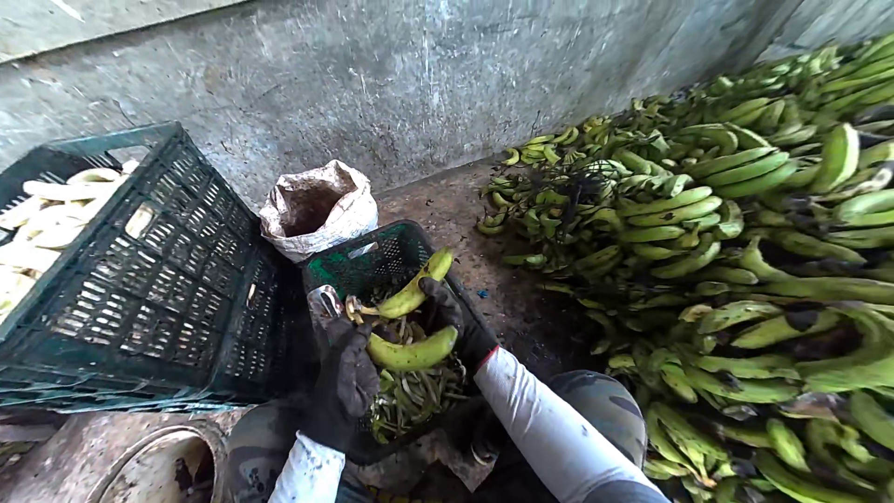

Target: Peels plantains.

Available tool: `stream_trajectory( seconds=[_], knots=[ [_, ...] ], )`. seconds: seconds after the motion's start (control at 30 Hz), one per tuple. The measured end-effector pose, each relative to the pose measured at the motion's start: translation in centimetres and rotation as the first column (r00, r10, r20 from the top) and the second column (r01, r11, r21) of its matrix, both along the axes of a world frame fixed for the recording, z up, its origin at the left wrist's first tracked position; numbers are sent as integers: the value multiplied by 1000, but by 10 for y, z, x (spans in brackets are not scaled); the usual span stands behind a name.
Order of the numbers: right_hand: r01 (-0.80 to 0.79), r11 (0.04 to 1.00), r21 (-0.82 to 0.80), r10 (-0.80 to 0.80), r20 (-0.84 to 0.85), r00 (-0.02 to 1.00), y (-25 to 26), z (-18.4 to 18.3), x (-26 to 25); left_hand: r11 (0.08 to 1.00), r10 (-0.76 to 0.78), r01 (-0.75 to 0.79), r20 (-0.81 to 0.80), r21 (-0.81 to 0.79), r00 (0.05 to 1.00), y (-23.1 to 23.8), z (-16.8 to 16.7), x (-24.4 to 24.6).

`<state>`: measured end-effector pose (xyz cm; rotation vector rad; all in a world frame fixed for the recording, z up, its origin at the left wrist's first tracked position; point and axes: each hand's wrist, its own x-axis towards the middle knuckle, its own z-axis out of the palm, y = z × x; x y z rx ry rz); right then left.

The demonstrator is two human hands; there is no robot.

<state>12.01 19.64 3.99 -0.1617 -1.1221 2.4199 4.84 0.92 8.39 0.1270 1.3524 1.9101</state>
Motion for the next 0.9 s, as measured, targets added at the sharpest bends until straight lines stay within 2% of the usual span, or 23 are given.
stream_trajectory(
  seconds=[0.07,0.17,0.3,0.37,0.47,0.5,0.57,0.63,0.7,0.83,0.87,0.9],
  knots=[
    [91,996,6,-91,35,995,5,0,1,989,-36,22,-92,-147,995,2,0,10],
    [210,978,7,-210,92,973,19,0,4,953,-185,104,-272,-285,944,-3,1,15],
    [438,899,6,-438,55,897,76,5,28,811,-333,15,-442,-584,833,-20,14,22],
    [485,873,56,-487,34,872,93,16,40,776,-379,-24,-495,-631,782,-24,18,23],
    [428,892,142,-433,4,901,81,41,44,787,-486,7,-613,-617,623,-15,7,11],
    [430,885,177,-439,11,899,71,48,42,797,-482,20,-616,-603,622,-9,2,9],
    [441,858,264,-468,45,883,49,55,39,852,-412,107,-529,-513,742,5,-3,16],
    [454,835,310,-488,38,872,32,57,35,911,-358,206,-433,-358,827,16,-9,27],
    [480,817,319,-510,12,860,22,58,30,961,-278,247,-468,-127,839,27,-22,35],
    [471,823,318,-501,16,865,17,52,27,911,-111,265,-432,315,895,37,11,39],
    [466,829,309,-492,9,870,17,51,27,909,-98,244,-398,336,912,39,21,39],
    [451,847,280,-468,-8,884,17,53,26,932,-121,231,-360,280,925,41,24,38]
  ],
)
